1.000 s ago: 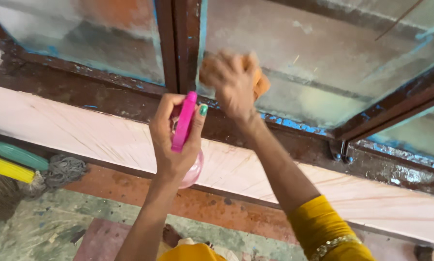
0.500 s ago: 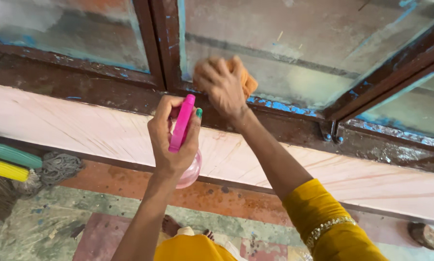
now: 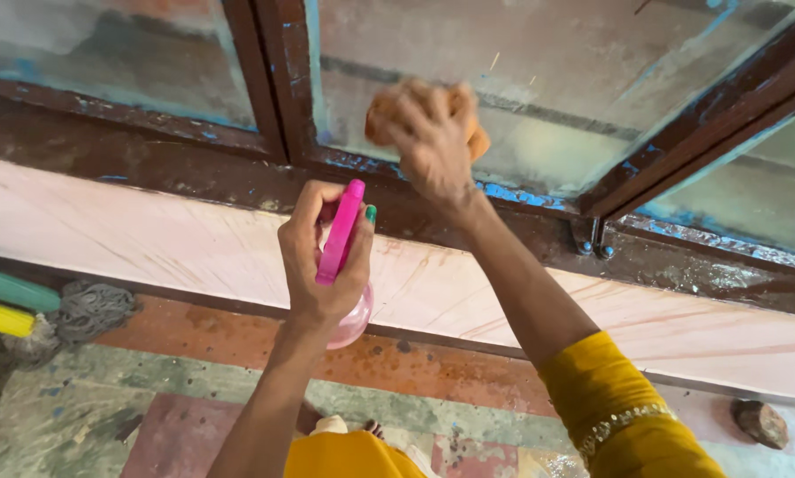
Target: The person cleans a window by wiping the glass pane with a cloth while holding a spray bottle.
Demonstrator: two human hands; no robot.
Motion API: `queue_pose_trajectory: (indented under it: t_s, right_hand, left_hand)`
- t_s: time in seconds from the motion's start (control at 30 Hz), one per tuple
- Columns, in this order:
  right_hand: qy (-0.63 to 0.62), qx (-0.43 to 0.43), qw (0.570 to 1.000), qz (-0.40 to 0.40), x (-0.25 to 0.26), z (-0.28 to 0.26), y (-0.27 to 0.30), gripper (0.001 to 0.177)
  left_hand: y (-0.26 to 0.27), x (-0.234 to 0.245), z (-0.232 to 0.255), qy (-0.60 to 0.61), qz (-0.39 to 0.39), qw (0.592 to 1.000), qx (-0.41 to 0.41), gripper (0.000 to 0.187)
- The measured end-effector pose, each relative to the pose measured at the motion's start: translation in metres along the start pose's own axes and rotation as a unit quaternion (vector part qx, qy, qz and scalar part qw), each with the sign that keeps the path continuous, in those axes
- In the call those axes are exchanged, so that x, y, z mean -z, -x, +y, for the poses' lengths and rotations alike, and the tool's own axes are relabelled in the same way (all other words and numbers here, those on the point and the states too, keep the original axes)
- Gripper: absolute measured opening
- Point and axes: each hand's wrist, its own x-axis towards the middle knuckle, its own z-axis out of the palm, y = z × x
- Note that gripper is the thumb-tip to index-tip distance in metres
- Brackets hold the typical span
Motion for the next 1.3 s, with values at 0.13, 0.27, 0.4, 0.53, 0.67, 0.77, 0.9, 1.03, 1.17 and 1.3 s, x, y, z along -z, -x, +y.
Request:
queue_pose_trajectory:
  t_s: [0.13,0.27,0.4,0.53,0.67,0.77,0.9,1.03,1.17,1.3]
  right_hand:
    - [0.056,-0.073,0.990,0.111,0.012,0.017,-0.009,0.031]
    - [0.068,-0.038,0.995,0.070,0.001,0.010,0.025,0.040]
    - [0.005,0.009,0.999,-0.052,-0.002,-0.001,0.057,0.033]
    - [0.070,-0.012,0.997,-0.032,0.004,0.020,0.042,0.038]
    - [0.077,-0.098,0.986,0.110,0.010,0.033,0.033,0.039]
    - [0.101,-0.040,0.991,0.084,0.006,0.034,0.043,0.047]
    - [0.044,-0.043,0.997,-0.051,0.010,0.007,0.061,0.040]
    - [0.041,-0.059,0.997,0.013,0.011,0.015,0.037,0.045]
    - [0.075,-0.095,0.990,0.066,0.002,0.017,0.022,0.038]
    - [0.021,-0.053,0.998,0.016,-0.008,-0.004,0.030,0.037]
  left_hand:
    - [0.002,-0.010,-0.002,-0.013,0.001,1.000,0.003,0.017]
    - [0.002,-0.016,-0.003,0.008,-0.009,1.000,-0.002,0.018]
    - [0.002,-0.018,0.001,-0.002,-0.011,1.000,0.022,0.016]
    - [0.003,-0.023,0.000,-0.002,-0.035,0.999,0.003,0.018]
    - [0.003,-0.035,-0.003,0.011,-0.038,0.999,0.020,0.016]
    - [0.002,-0.039,-0.002,0.022,-0.047,0.999,0.012,0.016]
    - [0.003,-0.039,0.000,0.010,-0.036,0.999,0.003,0.017]
    - [0.002,-0.040,-0.002,-0.006,-0.028,1.000,0.006,0.017]
    - [0.002,-0.041,-0.004,-0.015,-0.026,0.999,0.011,0.018]
    - [-0.001,-0.032,-0.004,-0.018,-0.021,1.000,0.014,0.016]
